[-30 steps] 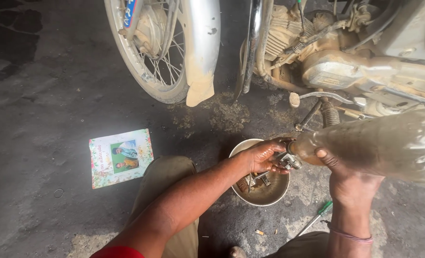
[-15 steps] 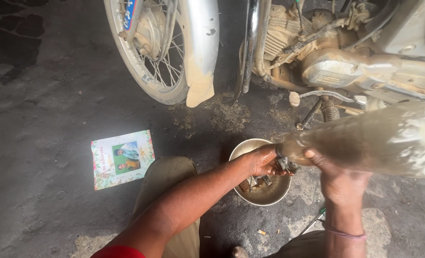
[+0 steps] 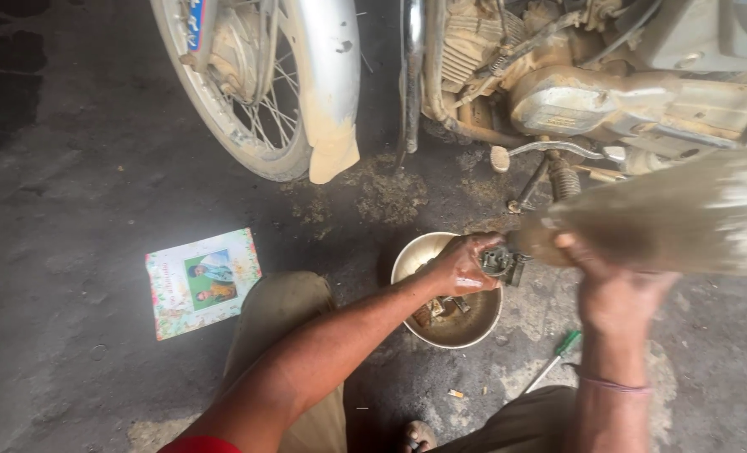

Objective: The person sits on the ground beside a motorcycle and cleans a carburetor. They pour liquid from a plastic bottle over the carburetor, scrub it with a brush, poke its passages with a long screwdriver-like tool, and dip parts in a metal bowl of parts.

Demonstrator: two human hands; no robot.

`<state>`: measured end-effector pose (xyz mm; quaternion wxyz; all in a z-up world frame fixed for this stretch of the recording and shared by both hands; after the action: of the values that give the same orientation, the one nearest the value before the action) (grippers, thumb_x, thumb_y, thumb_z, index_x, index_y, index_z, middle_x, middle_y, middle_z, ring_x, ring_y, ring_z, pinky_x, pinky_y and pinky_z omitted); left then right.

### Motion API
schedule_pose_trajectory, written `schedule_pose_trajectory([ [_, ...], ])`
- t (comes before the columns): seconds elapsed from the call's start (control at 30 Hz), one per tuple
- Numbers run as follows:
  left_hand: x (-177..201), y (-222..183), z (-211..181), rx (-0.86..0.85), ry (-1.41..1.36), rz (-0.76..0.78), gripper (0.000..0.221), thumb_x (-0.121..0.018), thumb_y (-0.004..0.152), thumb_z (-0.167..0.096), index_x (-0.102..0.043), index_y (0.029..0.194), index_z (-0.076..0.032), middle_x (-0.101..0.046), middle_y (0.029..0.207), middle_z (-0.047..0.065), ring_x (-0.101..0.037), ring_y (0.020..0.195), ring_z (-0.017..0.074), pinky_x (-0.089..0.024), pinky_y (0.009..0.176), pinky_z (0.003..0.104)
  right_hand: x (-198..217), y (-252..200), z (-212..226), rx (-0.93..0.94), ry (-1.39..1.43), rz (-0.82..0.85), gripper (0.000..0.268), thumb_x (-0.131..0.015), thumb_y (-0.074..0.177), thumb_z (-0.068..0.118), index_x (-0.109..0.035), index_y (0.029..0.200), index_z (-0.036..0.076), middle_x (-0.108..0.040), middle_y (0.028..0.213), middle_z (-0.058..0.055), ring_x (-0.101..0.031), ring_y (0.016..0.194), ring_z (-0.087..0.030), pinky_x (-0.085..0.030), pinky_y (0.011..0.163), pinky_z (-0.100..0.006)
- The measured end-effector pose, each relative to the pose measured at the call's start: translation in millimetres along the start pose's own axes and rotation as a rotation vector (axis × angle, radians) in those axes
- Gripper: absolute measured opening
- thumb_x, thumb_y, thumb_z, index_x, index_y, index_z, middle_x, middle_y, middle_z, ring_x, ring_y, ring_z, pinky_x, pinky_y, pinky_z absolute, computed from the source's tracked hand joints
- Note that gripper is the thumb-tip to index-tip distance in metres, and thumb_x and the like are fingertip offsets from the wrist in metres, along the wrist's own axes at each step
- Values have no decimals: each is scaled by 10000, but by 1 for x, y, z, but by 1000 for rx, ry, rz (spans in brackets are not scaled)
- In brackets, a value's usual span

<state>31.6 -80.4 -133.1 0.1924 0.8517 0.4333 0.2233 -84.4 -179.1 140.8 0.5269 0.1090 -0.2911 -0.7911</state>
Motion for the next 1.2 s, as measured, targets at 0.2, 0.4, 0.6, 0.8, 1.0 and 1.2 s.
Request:
schedule_pose_trajectory([
  [0.2,17,3,-61,404,145,163,855,-881,711,-477,-549,1433,-161,-590,1487,158,-612,1279,294,-430,1119,503,-5,0,-5,-123,78,-7,579,-918,850,236,-610,1283,7,-654,1143,-169,-674,1031,-302,-605,1033,-401],
  [0.4,2,-3,-29,822,-373,165,706,-612,904,-627,-548,1451,-186,-686,1252,172,-689,951,299,-612,725,472,6,-10,-32,104,-116,69,580,-916,945,228,-528,1325,24,-558,1273,-121,-587,1114,-252,-580,986,-371],
  [0.6,11,7,-20,977,-1027,-234,584,-703,879,-343,-523,1403,-159,-570,1262,192,-651,1000,274,-617,788,432,-21,2,15,280,-81,24,743,-875,908,392,-458,1393,14,-523,1283,-101,-566,1150,-248,-548,1029,-407],
  [0.8,2,-9,55,957,-903,-284,700,-817,742,-170,-478,1347,-78,-591,1260,212,-628,1112,295,-602,868,473,-11,8,-15,-75,225,18,549,-977,906,288,-643,1245,14,-689,1089,-115,-704,992,-272,-624,970,-417],
  [1.0,19,-5,-12,1017,-1116,-274,705,-703,953,-462,-497,1348,84,-699,1051,265,-758,840,302,-657,596,297,-14,1,-23,-92,72,-5,617,-972,880,306,-625,1276,-15,-685,1154,-148,-704,1055,-270,-611,1017,-404],
  [1.2,12,-4,-12,1102,-1114,-238,655,-653,911,-502,-480,1277,13,-690,1038,311,-751,812,329,-651,554,268,-15,0,-12,44,-56,53,505,-871,984,222,-567,1322,1,-649,1227,-129,-658,1044,-246,-642,1028,-388],
])
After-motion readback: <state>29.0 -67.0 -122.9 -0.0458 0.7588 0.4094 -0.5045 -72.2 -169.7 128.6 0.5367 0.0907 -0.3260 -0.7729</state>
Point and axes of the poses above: each hand's wrist, its own y-axis towards the middle knuckle, its own x-axis out of the back of the hand, z = x × y, the point moved 4 cm from there along y, towards the middle knuckle
